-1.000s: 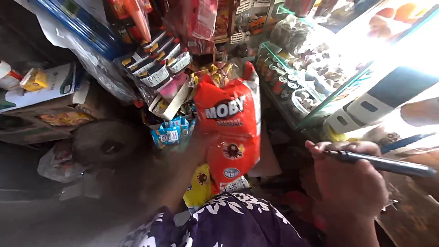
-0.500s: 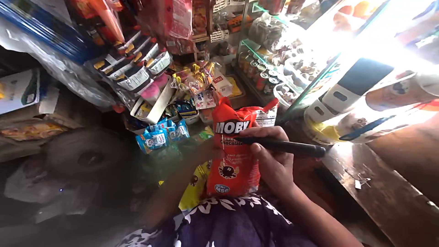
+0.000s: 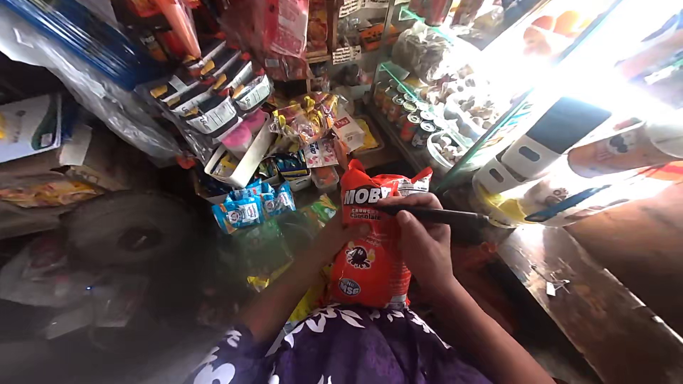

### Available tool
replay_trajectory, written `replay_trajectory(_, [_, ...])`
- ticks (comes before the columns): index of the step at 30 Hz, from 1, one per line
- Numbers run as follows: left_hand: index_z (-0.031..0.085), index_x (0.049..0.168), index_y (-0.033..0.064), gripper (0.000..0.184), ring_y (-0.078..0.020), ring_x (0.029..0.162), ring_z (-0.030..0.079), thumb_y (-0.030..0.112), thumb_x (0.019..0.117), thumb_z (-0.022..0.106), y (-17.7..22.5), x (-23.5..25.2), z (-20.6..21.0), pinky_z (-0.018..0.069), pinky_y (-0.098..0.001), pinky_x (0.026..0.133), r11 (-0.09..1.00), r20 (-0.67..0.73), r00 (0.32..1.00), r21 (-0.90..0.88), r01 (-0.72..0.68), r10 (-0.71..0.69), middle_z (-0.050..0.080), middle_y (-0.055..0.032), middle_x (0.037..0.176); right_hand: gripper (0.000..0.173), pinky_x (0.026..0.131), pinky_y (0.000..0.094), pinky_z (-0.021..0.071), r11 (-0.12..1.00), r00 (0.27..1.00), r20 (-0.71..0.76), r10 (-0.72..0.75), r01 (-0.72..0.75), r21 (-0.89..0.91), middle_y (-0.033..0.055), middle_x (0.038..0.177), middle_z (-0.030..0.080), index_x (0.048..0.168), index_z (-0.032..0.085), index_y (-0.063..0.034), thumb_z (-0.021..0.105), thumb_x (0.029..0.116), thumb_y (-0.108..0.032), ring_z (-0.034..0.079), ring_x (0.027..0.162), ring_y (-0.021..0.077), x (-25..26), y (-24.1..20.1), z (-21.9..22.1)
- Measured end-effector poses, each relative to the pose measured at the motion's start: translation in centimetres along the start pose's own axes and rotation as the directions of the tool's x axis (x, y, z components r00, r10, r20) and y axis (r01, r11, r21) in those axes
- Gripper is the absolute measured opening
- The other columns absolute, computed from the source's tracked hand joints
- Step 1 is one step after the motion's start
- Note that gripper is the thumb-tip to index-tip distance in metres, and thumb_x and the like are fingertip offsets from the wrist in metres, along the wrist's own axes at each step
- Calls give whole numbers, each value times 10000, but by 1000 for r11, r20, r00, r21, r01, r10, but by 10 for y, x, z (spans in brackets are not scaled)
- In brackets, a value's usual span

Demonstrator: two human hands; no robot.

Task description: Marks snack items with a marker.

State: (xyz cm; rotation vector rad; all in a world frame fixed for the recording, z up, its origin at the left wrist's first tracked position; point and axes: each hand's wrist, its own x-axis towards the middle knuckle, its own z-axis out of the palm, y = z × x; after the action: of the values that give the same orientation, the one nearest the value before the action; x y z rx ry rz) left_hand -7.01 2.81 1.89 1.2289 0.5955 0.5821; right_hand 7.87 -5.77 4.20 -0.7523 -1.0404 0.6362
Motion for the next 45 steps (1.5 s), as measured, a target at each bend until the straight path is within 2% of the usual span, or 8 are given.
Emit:
replay_trajectory(3, [468, 1295, 2, 283, 0, 829, 679, 33, 1016, 503, 9, -5, 5, 589, -192, 797, 997, -36, 997, -39, 65, -66, 674, 27, 929, 149, 914, 337, 580, 996, 994, -108, 17, -8, 86, -6, 964, 735, 1020, 709, -207, 720, 931, -326, 705, 945, 122, 4, -13, -12])
replay_trajectory(8, [491, 1265, 70, 241, -30, 801, 700, 52, 1029, 452, 8, -15, 9, 604, -207, 756, 980, -75, 992, -180, 82, -97, 700, 24, 899, 119, 876, 406, 626, 995, 961, -262, -91, 97, 9, 6, 952, 736, 1067, 673, -200, 688, 949, -203, 742, 866, 174, 0, -23, -41])
replay_trajectory(17, [529, 1156, 83, 224, -12, 797, 701, 112, 1041, 338, -1, -20, 6, 603, -211, 767, 981, -81, 990, -164, 100, -114, 708, 56, 858, 157, 822, 223, 585, 976, 964, -212, -159, 122, -179, -52, 965, 754, 1020, 674, -198, 656, 930, -71, 708, 892, 52, -13, -9, -31])
replay_trajectory(28, [568, 1084, 100, 226, -11, 791, 708, 82, 1018, 352, -1, -21, 5, 604, -203, 769, 979, -50, 995, -191, 76, -87, 724, 63, 837, 207, 810, 169, 577, 954, 983, -84, -160, 132, -269, -116, 1053, 699, 1092, 641, -185, 649, 947, -37, 669, 917, -9, -16, -6, -24])
replay_trajectory(31, [571, 1064, 114, 221, 13, 777, 697, 67, 1000, 365, -3, -19, 3, 594, -178, 759, 987, -44, 998, -156, 45, -52, 712, 89, 822, 204, 799, 175, 580, 951, 980, -108, -168, 132, -278, -102, 1036, 703, 1075, 634, -166, 646, 939, -15, 674, 900, 2, -15, -7, -24])
replay_trajectory(39, [537, 1135, 88, 218, 11, 785, 685, 58, 1023, 353, 6, -22, 7, 592, -189, 759, 986, -105, 986, -118, 115, -127, 688, 74, 839, 166, 841, 177, 570, 938, 981, -70, -179, 149, -312, -115, 1079, 682, 1056, 662, -208, 665, 945, -84, 657, 977, 1, -17, -5, -26])
replay_trajectory(43, [557, 1117, 97, 194, -23, 809, 716, 116, 954, 453, -10, -15, -3, 606, -218, 784, 981, -25, 999, -192, 20, -26, 731, 63, 863, 174, 837, 184, 570, 937, 973, -88, -216, 181, -298, -95, 1066, 699, 1052, 650, -200, 662, 946, -63, 668, 967, 17, -14, -4, -29])
replay_trajectory(45, [556, 1115, 96, 191, -18, 807, 711, 99, 968, 434, -7, -16, -2, 603, -215, 783, 982, -33, 999, -185, 34, -40, 724, 66, 860, 169, 856, 181, 568, 931, 974, -61, -220, 191, -311, -107, 1086, 692, 1055, 663, -221, 669, 945, -93, 664, 997, 15, -15, -3, -30])
